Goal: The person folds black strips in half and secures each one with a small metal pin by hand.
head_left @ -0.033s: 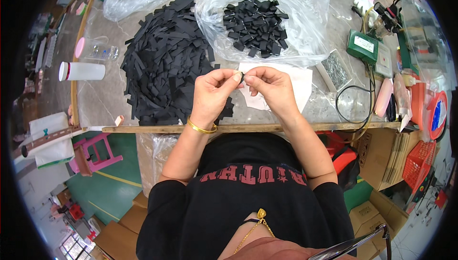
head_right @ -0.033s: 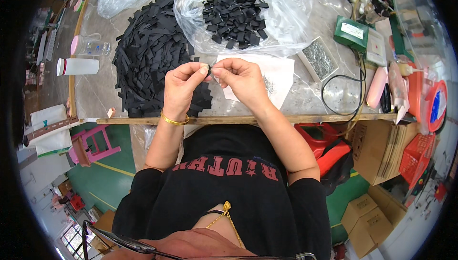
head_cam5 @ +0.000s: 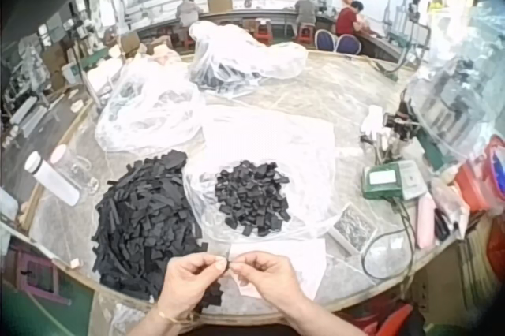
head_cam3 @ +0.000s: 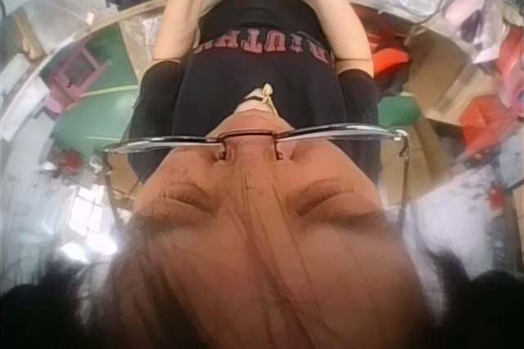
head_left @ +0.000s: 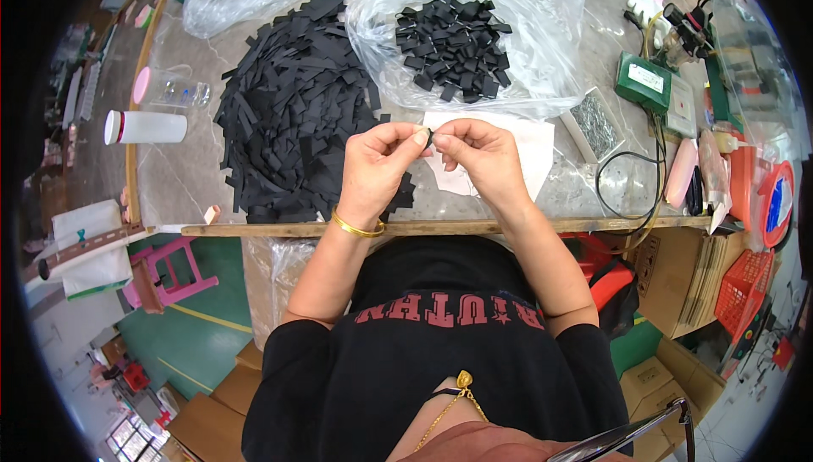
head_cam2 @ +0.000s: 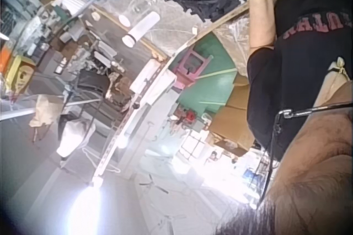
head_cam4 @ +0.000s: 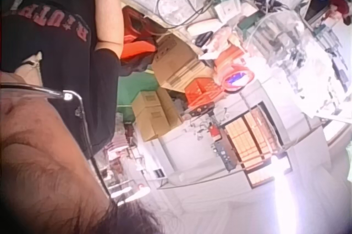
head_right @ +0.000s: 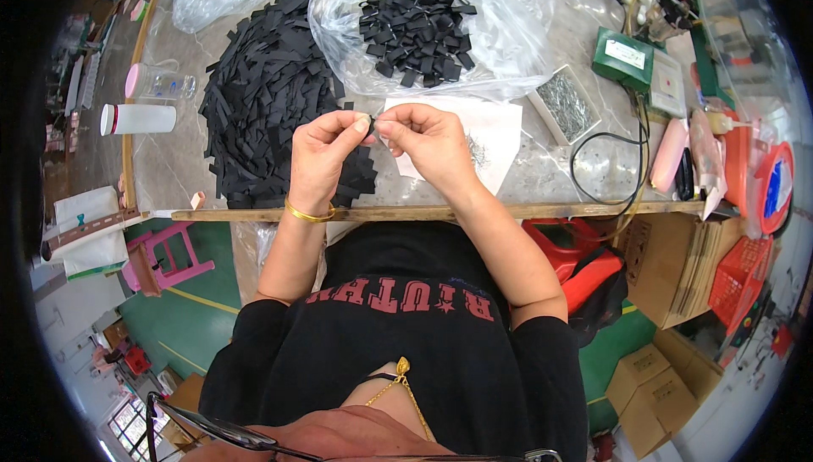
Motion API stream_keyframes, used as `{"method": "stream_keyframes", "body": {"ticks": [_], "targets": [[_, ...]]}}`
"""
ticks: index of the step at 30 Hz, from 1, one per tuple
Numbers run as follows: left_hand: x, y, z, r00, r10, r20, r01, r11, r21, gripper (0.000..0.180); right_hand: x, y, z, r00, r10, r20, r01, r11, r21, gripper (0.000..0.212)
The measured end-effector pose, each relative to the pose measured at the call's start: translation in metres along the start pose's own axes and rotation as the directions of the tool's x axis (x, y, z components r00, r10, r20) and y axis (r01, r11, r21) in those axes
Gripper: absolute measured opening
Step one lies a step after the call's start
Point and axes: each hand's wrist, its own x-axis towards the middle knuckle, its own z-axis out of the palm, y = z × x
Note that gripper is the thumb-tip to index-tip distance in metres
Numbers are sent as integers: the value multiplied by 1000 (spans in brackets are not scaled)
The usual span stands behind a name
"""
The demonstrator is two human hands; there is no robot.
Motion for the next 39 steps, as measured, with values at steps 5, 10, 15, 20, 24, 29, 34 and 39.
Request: {"method": "stream_keyframes", "body": {"ticks": [5, 10, 15, 20, 24, 29, 34, 39], "targets": [[-1, 2, 2, 1000, -29, -13, 28, 999, -20, 15, -3, 1, 2, 999, -21, -30, 22, 999, 31, 12], [-2, 3, 5, 999, -30, -19, 28, 997, -74, 15, -6, -2, -2, 999, -16, 37, 17, 1000, -12, 12], [-2, 3, 6, 1000, -27, -10, 27, 997, -67, 15, -5, 0, 1, 995, -60, 75, 59, 998, 15, 11], [-1, 1, 7, 999, 19, -29, -19, 1000, -4, 15, -5, 0, 4, 998, -50, 45, 49, 999, 24, 11], [0, -2, 7, 999, 30, -38, -30, 999, 11, 15, -5, 1, 6, 999, -46, 23, 45, 998, 32, 11], [-2, -5, 7, 999, 24, -44, -22, 998, 57, 13, -4, -1, 8, 999, -39, 12, 39, 999, 16, 11], [-5, -11, 17, 979, 146, -140, -157, 986, -65, 13, -6, -9, 14, 996, -71, -58, 69, 997, -28, 13], [-5, -16, 21, 973, 168, -160, -191, 971, -141, 13, -7, -10, 14, 994, -95, -56, 93, 995, -32, 12]]}}
